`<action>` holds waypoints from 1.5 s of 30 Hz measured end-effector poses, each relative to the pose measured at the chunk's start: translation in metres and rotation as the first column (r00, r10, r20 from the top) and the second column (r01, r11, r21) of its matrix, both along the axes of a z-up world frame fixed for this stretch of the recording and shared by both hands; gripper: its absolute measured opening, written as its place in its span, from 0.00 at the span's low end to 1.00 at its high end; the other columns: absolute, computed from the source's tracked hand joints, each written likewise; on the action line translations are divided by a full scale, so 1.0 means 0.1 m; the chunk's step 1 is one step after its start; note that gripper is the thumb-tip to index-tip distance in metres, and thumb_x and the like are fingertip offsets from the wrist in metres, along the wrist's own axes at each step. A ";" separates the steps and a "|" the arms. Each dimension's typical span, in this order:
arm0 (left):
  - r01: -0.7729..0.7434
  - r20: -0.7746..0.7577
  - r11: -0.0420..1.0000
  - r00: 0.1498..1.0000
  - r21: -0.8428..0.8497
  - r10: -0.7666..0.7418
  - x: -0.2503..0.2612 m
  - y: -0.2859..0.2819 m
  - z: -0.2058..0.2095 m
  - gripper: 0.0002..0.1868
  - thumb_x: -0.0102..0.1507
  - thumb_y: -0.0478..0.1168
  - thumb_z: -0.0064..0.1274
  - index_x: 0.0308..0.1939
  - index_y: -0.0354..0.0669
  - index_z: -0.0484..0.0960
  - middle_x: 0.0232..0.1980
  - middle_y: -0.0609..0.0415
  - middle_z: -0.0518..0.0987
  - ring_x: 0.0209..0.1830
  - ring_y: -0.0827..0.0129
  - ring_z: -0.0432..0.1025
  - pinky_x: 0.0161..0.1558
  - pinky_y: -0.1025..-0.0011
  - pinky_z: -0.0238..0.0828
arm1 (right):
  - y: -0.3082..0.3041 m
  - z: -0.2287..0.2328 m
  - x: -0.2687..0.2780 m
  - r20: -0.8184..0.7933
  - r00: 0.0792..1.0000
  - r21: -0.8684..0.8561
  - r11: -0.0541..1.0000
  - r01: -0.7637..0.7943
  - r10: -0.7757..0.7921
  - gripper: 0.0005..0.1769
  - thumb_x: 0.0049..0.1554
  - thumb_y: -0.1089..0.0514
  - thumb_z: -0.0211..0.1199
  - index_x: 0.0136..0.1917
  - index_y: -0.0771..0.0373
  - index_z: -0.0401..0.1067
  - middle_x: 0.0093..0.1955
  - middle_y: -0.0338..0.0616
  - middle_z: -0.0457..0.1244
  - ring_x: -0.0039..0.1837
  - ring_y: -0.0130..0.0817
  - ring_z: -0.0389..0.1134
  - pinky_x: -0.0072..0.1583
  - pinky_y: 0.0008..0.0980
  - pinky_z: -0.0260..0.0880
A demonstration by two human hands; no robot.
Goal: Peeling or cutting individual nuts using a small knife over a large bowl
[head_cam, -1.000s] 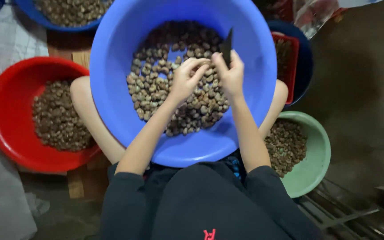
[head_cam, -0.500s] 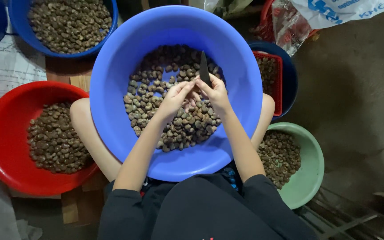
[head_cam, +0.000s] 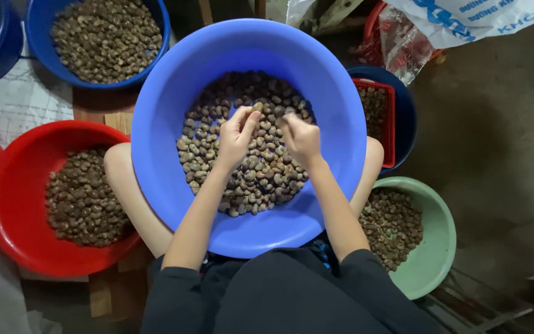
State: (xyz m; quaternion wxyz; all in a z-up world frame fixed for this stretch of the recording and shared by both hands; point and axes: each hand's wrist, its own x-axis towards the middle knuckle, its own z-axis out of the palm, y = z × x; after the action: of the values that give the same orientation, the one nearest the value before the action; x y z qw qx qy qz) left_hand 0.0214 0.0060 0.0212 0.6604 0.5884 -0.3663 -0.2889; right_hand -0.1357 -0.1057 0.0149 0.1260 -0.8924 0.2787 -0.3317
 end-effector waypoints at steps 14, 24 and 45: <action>0.126 0.386 0.984 0.907 0.125 -0.165 0.06 0.15 0.33 0.12 0.71 0.47 0.53 0.52 0.47 0.85 0.28 0.47 0.83 0.29 0.52 0.77 0.33 0.59 0.74 | 0.01 0.09 0.03 0.217 0.975 0.478 0.867 -0.140 0.038 0.12 0.68 0.49 0.56 0.45 0.53 0.73 0.32 0.45 0.68 0.37 0.48 0.70 0.39 0.36 0.68; 0.007 0.622 0.995 0.780 0.101 -0.068 0.00 0.10 0.05 0.13 0.64 0.44 0.62 0.52 0.53 0.84 0.39 0.57 0.86 0.36 0.62 0.79 0.34 0.66 0.77 | 0.14 0.20 0.17 0.444 0.881 0.864 0.338 -0.374 -0.159 0.07 0.62 0.59 0.66 0.41 0.56 0.72 0.25 0.30 0.58 0.28 0.16 0.54 0.30 0.16 0.50; -0.064 0.453 0.988 0.883 -0.143 0.123 0.20 0.14 0.18 0.08 0.68 0.35 0.59 0.50 0.39 0.85 0.39 0.46 0.84 0.39 0.59 0.80 0.34 0.73 0.79 | -0.02 -0.19 0.03 -0.118 0.992 -0.014 0.999 -0.049 0.048 0.10 0.64 0.49 0.57 0.56 0.51 0.75 0.46 0.42 0.73 0.45 0.42 0.75 0.43 0.38 0.74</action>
State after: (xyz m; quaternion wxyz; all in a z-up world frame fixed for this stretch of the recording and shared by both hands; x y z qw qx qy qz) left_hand 0.0415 0.0201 0.0395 0.6031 0.6151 -0.5006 -0.0859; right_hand -0.1327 -0.1073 -0.0041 0.1099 -0.9179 0.2611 -0.2777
